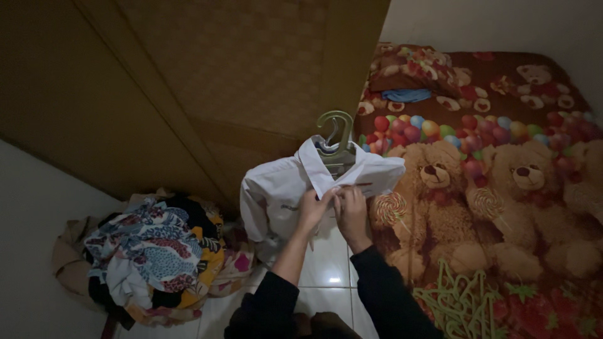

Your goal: The person places a white shirt onto a hanger, adjusts the collar, and buttons the shirt. Then the person moves to a wardrobe and hangs the shirt among other clothes.

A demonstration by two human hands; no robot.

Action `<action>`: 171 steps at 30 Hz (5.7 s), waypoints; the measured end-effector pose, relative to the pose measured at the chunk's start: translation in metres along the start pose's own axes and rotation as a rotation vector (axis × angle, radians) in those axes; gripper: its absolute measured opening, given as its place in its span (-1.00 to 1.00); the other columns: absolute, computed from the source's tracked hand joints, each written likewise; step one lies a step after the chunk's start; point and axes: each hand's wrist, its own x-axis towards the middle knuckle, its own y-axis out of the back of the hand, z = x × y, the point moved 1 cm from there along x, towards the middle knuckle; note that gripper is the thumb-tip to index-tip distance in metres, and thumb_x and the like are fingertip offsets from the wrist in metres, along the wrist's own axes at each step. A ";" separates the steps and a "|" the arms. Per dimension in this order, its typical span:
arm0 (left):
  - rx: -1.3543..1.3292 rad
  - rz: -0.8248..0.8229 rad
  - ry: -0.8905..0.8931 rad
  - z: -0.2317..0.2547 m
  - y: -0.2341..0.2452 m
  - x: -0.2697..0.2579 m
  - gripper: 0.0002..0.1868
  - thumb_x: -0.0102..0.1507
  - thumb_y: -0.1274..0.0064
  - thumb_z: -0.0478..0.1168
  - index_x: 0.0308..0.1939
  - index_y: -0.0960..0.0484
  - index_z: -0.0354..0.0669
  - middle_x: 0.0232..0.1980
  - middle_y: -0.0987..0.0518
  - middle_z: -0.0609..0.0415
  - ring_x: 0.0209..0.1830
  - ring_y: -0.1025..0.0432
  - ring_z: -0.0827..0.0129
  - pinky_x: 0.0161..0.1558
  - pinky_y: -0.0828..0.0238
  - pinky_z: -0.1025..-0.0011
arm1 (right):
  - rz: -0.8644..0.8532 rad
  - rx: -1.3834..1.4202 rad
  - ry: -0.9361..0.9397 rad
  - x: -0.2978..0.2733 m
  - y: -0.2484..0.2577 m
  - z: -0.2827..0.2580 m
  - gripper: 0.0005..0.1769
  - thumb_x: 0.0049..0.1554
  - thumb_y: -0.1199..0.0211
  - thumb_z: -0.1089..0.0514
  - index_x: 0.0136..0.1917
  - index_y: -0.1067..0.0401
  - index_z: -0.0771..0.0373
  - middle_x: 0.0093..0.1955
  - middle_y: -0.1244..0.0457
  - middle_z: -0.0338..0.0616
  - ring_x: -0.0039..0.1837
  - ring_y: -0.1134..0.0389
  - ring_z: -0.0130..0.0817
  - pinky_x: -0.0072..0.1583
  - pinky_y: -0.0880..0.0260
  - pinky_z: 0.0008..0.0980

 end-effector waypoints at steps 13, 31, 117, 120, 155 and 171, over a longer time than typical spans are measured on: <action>-0.277 -0.329 0.148 -0.015 0.005 0.011 -0.65 0.33 -0.11 0.05 -0.15 -0.71 -0.19 -0.27 -0.61 0.30 -0.30 -0.41 0.61 -0.22 -0.36 0.52 | -0.183 1.109 -0.899 -0.043 -0.061 0.103 -0.79 0.25 -0.13 0.19 0.12 -0.44 0.30 0.07 -0.36 -0.19 0.07 -0.41 -0.39 0.12 -0.48 -0.30; -0.038 -0.149 -0.042 -0.044 0.002 0.028 -0.59 0.29 -0.16 0.00 -0.02 -0.70 -0.29 -0.15 -0.72 0.06 -0.16 -0.56 0.40 -0.09 -0.47 0.36 | -0.164 0.618 -0.509 -0.054 -0.068 0.104 -0.52 0.06 -0.25 0.25 0.27 -0.41 0.33 0.14 -0.35 -0.15 0.18 -0.36 -0.30 0.15 -0.37 -0.31; 0.021 0.125 -0.401 0.022 0.036 -0.085 -0.82 0.24 -0.08 -0.41 -0.08 -0.63 -0.22 -0.02 -0.59 -0.04 -0.07 -0.58 0.17 -0.05 -0.59 0.38 | 0.143 0.247 -0.331 -0.057 -0.014 -0.051 -0.84 0.12 -0.38 0.27 -0.07 -0.46 0.37 -0.13 -0.35 0.00 -0.11 -0.42 -0.20 -0.04 -0.39 -0.30; 0.058 0.138 -0.422 0.031 0.042 -0.082 -0.86 0.22 -0.16 -0.39 -0.13 -0.66 -0.27 -0.09 -0.61 -0.04 -0.11 -0.58 0.21 -0.06 -0.54 0.38 | 0.128 0.275 -0.360 -0.057 -0.016 -0.050 -0.85 0.13 -0.38 0.25 -0.05 -0.47 0.35 -0.14 -0.36 -0.03 -0.12 -0.43 -0.23 -0.05 -0.41 -0.32; -0.332 -0.008 0.019 -0.015 0.027 -0.071 -0.81 0.31 -0.14 -0.30 -0.03 -0.68 -0.31 -0.13 -0.71 0.08 -0.17 -0.57 0.54 -0.12 -0.54 0.53 | 0.080 0.299 -0.465 -0.060 -0.008 -0.038 -0.85 0.13 -0.37 0.22 -0.03 -0.56 0.32 -0.13 -0.41 -0.12 -0.13 -0.44 -0.37 -0.04 -0.42 -0.40; -0.193 0.027 0.004 -0.009 0.022 -0.060 -0.75 0.29 -0.18 -0.15 -0.13 -0.73 -0.31 -0.24 -0.73 0.10 -0.26 -0.55 0.56 -0.19 -0.48 0.56 | -0.086 0.341 -0.500 -0.057 -0.014 0.002 -0.80 0.02 -0.50 0.22 -0.14 -0.55 0.35 -0.22 -0.40 -0.18 -0.18 -0.37 -0.48 -0.09 -0.40 -0.45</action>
